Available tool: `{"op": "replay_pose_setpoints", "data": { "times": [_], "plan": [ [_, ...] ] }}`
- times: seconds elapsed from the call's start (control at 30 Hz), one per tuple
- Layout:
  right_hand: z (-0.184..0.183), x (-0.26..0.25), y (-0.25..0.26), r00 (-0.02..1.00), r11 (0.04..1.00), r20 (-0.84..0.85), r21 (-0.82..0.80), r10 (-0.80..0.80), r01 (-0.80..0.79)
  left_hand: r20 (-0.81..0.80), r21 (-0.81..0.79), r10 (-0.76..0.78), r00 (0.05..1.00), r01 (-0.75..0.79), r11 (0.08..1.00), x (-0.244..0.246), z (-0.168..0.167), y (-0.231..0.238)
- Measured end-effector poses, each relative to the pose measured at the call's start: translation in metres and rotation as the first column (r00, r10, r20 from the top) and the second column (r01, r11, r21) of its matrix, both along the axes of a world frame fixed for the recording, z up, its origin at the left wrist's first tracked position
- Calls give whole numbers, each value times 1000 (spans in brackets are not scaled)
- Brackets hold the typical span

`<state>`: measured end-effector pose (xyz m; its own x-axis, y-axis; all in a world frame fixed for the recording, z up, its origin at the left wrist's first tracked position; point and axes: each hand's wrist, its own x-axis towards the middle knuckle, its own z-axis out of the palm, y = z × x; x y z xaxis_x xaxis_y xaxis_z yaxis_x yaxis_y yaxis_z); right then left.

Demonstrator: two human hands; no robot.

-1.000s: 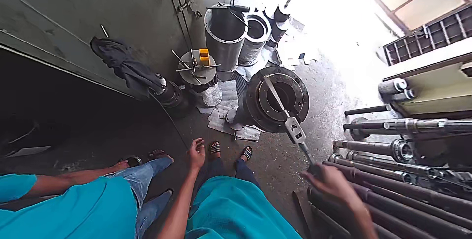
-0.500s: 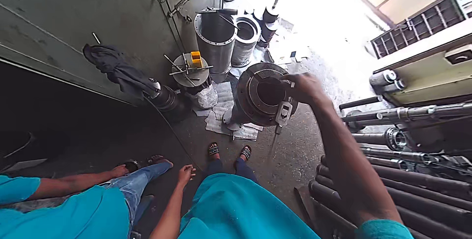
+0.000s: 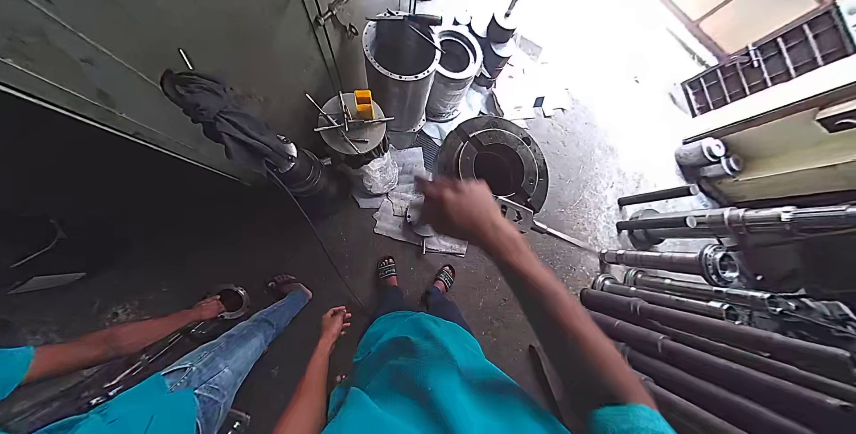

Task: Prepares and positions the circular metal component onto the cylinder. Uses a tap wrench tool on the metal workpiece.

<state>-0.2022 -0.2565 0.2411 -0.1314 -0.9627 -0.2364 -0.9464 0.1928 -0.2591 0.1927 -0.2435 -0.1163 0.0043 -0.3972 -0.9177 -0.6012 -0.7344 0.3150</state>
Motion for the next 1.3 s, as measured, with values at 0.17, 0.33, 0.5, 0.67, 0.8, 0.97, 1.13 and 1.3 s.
{"op": "replay_pose_setpoints", "data": {
  "times": [0.17, 0.33, 0.5, 0.67, 0.8, 0.97, 1.13, 1.3],
  "plan": [
    [21, -146, 47, 918, 880, -294, 314, -266, 356, -118, -102, 54, 992, -66, 993, -13, 18, -25],
    [39, -70, 146, 942, 700, 141, 704, -305, 122, -192, -144, 155, 969, -184, 972, -9, 17, -22],
    [15, -24, 19, 996, 948, 69, 317, -53, 28, -24, 68, -29, 999, 31, 997, 3, -8, 1],
    [21, -131, 64, 890, 678, -375, 586, -258, 444, -66, -4, 42, 997, -43, 999, 17, 7, -4],
    [32, -68, 99, 999, 546, 35, 838, -18, -19, -63, -51, 114, 991, -117, 992, 35, 9, -3],
    [4, -70, 22, 987, 910, 31, 392, -156, 132, -18, 154, -168, 986, 169, 973, 38, 3, 4],
    [29, -142, 108, 886, 671, -315, 578, -341, 464, -40, 51, -17, 999, 19, 999, 24, 14, -4],
    [24, -43, 113, 940, 653, 326, 734, -100, -185, -58, -5, -15, 998, 14, 1000, 15, 13, 0]
  ]
}}
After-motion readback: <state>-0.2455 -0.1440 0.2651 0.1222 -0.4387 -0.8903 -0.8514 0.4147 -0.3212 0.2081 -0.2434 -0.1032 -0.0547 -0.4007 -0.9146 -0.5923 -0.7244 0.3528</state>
